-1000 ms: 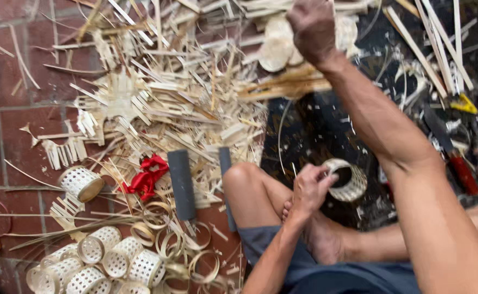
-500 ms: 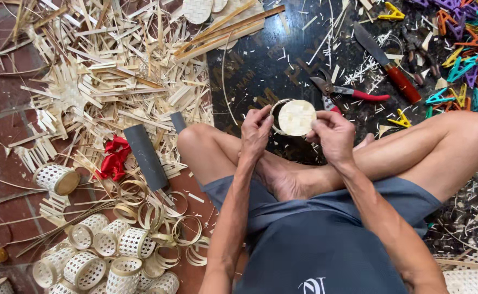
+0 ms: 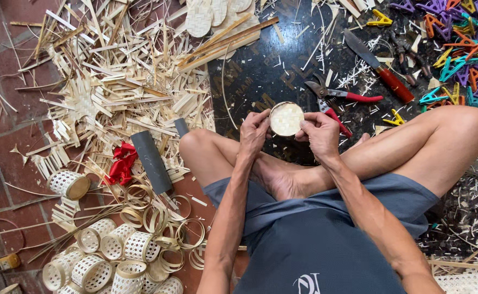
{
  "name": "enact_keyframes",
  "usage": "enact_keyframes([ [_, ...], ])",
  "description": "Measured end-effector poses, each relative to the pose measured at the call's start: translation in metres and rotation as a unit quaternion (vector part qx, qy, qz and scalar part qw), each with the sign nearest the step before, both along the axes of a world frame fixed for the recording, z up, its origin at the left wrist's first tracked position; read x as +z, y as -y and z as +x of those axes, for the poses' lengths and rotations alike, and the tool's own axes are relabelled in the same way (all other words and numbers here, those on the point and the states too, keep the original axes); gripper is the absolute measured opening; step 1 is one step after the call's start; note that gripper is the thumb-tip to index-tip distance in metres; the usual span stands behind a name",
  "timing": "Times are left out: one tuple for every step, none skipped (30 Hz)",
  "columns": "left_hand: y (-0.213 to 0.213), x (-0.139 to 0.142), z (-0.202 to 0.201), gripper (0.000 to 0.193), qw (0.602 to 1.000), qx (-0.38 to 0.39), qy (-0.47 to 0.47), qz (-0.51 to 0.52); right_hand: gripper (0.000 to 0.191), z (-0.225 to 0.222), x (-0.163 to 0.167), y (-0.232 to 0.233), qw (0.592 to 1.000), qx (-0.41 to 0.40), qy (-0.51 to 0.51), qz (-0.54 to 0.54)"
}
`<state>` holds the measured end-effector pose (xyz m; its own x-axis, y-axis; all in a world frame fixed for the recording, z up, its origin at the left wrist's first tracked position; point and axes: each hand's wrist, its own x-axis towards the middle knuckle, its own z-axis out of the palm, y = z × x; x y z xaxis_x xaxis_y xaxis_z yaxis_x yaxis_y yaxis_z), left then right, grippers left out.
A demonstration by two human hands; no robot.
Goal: The person sits on the floor assembling woven bamboo basket bodies. They bend and fit thin bamboo strips around the rim, trim a strip with pliers, press the strip into the basket edge, and work the rim around the woven wall by hand.
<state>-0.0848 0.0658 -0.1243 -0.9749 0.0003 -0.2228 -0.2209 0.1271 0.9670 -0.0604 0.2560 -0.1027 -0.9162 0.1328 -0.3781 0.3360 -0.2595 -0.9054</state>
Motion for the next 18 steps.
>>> enact_keyframes([
  [0.000,0.000,0.000,0.028,1.000,0.000,0.004,-0.001,0.020,0.000,0.000,-0.001,1.000,-0.005,0.003,-0.005],
  [0.000,0.000,-0.001,0.028,1.000,0.002,0.007,-0.002,0.020,-0.001,0.001,-0.001,1.000,-0.009,0.006,-0.011],
  [0.000,0.000,-0.001,0.027,1.000,0.003,0.010,-0.003,0.020,-0.001,0.001,-0.002,1.000,-0.012,0.008,-0.017],
  [0.001,0.000,-0.001,0.027,1.000,0.002,0.008,-0.004,0.020,-0.002,0.001,-0.002,1.000,-0.013,0.007,-0.019],
  [0.001,-0.001,-0.001,0.027,1.000,0.001,0.008,-0.004,0.020,-0.002,0.001,-0.002,1.000,-0.014,0.008,-0.021],
  [0.001,-0.001,-0.001,0.026,1.000,0.000,0.007,-0.006,0.019,-0.002,0.001,-0.001,1.000,-0.015,0.008,-0.023],
  [0.002,-0.002,-0.001,0.026,1.000,0.001,0.004,-0.004,0.019,-0.003,0.001,-0.001,1.000,-0.019,0.010,-0.020],
  [0.002,-0.003,0.000,0.026,1.000,0.002,0.002,-0.003,0.019,-0.003,0.000,0.000,1.000,-0.023,0.013,-0.017],
  [0.002,-0.003,0.000,0.026,1.000,0.003,0.001,-0.002,0.019,-0.003,-0.001,0.001,0.999,-0.028,0.018,-0.014],
  [0.003,-0.003,0.000,0.026,0.998,-0.006,-0.049,-0.040,0.019,-0.003,-0.002,0.001,1.000,-0.024,0.016,-0.011],
  [0.003,-0.004,0.001,0.027,0.992,-0.016,-0.101,-0.078,0.020,-0.004,-0.003,0.002,1.000,-0.021,0.013,-0.007],
  [0.004,-0.004,0.001,0.027,0.982,-0.026,-0.151,-0.115,0.021,-0.005,-0.005,0.001,1.000,-0.017,0.010,-0.003],
  [0.004,-0.003,0.001,0.032,0.984,-0.031,-0.132,-0.117,0.025,-0.007,-0.006,0.001,1.000,-0.003,0.012,-0.005],
  [0.004,-0.001,0.002,0.037,0.986,-0.038,-0.112,-0.119,0.029,-0.010,-0.006,-0.001,1.000,0.009,0.015,-0.008],
  [0.004,0.001,0.003,0.043,0.987,-0.045,-0.091,-0.120,0.034,-0.013,-0.006,-0.002,1.000,0.021,0.018,-0.010],
  [0.003,0.004,0.004,0.046,0.992,-0.046,-0.073,-0.093,0.037,-0.017,-0.006,-0.006,0.998,0.052,0.036,-0.012],
  [0.003,0.006,0.004,0.049,0.995,-0.047,-0.057,-0.064,0.040,-0.022,-0.005,-0.009,0.995,0.084,0.053,-0.014],
  [0.002,0.008,0.005,0.053,0.997,-0.049,-0.037,-0.036,0.043,-0.026,-0.004,-0.013,0.991,0.114,0.072,-0.016],
])
